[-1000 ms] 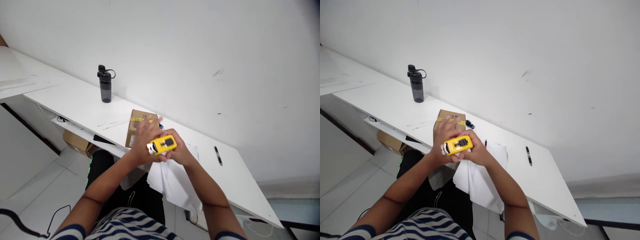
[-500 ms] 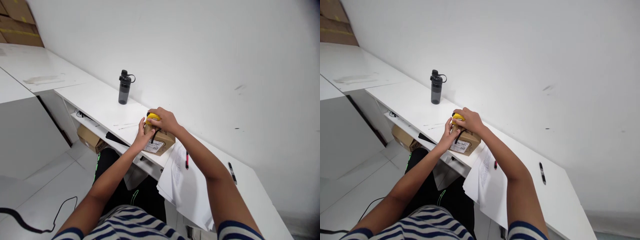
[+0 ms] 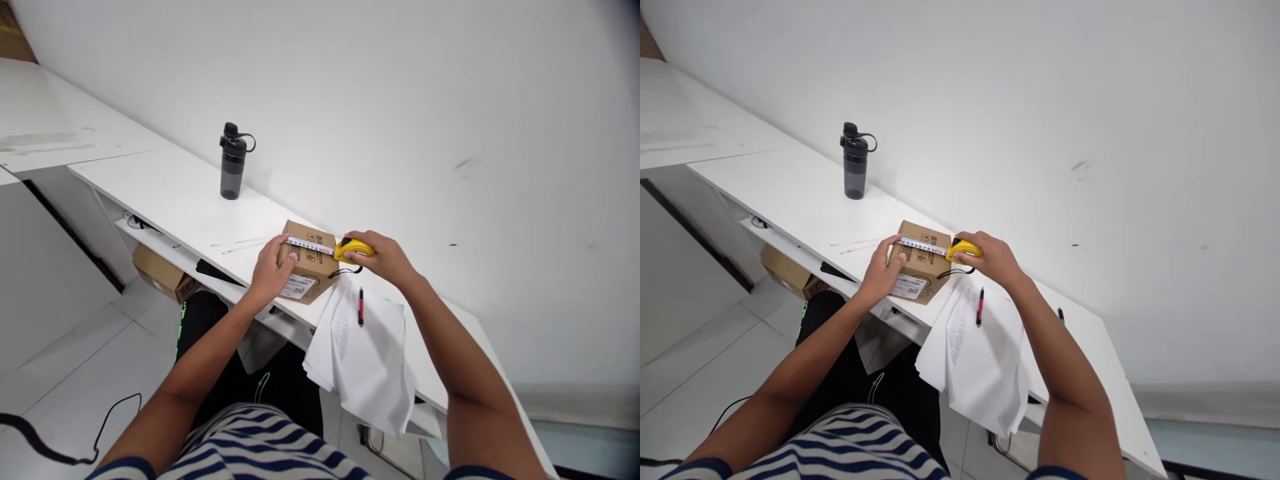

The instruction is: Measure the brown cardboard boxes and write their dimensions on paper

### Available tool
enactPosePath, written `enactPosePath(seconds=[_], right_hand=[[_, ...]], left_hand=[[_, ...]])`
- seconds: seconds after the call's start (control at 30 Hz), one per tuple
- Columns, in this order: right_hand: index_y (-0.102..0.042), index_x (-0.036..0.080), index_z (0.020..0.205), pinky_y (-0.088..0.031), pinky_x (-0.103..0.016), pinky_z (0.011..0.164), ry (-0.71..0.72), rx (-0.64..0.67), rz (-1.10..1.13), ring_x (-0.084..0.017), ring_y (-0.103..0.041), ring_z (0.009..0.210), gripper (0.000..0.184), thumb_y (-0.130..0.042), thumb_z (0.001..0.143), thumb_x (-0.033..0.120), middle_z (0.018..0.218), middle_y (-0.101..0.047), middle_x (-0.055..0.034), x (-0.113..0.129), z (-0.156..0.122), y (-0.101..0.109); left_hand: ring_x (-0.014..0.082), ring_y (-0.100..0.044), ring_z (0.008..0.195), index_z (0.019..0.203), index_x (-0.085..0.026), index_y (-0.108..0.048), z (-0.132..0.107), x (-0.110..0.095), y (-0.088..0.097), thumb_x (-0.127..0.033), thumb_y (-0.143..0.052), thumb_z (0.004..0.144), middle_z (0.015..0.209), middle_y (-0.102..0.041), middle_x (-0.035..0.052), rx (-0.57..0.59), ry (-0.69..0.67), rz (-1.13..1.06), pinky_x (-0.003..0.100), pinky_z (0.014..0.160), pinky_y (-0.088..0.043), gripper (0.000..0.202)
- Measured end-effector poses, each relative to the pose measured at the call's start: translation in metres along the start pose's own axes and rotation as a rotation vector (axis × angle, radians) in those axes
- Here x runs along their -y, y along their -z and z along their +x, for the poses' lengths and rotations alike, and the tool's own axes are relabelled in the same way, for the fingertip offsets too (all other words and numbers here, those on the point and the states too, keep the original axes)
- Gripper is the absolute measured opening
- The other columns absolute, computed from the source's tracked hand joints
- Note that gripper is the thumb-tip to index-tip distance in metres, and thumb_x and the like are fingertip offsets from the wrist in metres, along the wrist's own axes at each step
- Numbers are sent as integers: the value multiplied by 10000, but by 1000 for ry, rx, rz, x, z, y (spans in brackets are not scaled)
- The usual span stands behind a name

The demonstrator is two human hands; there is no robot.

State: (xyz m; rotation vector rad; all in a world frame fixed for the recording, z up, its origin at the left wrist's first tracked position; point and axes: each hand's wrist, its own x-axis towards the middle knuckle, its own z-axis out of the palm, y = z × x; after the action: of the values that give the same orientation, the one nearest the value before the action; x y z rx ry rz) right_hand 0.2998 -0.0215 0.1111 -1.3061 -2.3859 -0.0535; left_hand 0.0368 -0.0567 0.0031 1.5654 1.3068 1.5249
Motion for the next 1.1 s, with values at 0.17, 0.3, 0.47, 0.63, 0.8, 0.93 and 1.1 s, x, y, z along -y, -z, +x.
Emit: enactPosePath(seconds=[0.17,0.3,0.47,0.63,0.8,0.93,1.1], right_hand=[[-674,305,1253,-524,-382,812,-34,-8,32,-255,-686,947,394,-617,905,481,1137,-724,-72,-12,-19,4],[-664,294,1267,-526,-403,871,-41,-7,53,-258,-680,974,396,-619,908,455,1168,-713,-75,-8,-22,5],[-659,275,1278,-538,-435,899,-33,-24,85,-268,-689,992,436,-619,893,477,1151,-724,-78,-2,-7,4],[-611,278,1333,-539,-454,966,29,-47,145,-293,-666,1158,526,-642,867,520,1315,-687,-74,20,32,-16],[-566,264,1394,-520,-423,998,176,27,195,-275,-644,1202,560,-614,898,521,1376,-655,-65,66,76,-48],[-549,259,1416,-531,-411,957,230,70,170,-267,-656,1171,552,-607,912,474,1362,-661,-61,92,93,-61],[-533,299,1439,-551,-409,912,152,-19,110,-286,-655,1185,609,-623,887,541,1418,-637,-45,91,81,-53]], left_hand=[[282,-483,1402,1388,-219,-537,4,5,-5,-312,-553,920,1488,-547,105,-27,-27,-21,472,1214,-349,478],[288,-486,1393,1400,-205,-528,4,9,-6,-322,-549,927,1480,-542,121,-26,-28,-30,480,1205,-356,488],[280,-493,1388,1425,-223,-504,3,14,-9,-340,-529,946,1475,-530,120,-31,-26,-98,472,1194,-377,494],[279,-453,1426,1448,-241,-493,4,18,-14,-347,-545,944,1520,-492,110,-23,-39,-126,463,1227,-335,518],[281,-368,1508,1611,-280,-202,4,17,-13,-403,-589,940,1634,-350,121,23,66,-286,454,1241,-310,784],[277,-291,1554,1630,-298,16,0,17,-15,-421,-662,903,1671,-275,135,2,158,-397,448,1249,-289,1001],[277,-334,1536,1627,-304,33,-1,17,-17,-446,-658,900,1651,-309,147,-17,199,-424,454,1230,-324,1013]])
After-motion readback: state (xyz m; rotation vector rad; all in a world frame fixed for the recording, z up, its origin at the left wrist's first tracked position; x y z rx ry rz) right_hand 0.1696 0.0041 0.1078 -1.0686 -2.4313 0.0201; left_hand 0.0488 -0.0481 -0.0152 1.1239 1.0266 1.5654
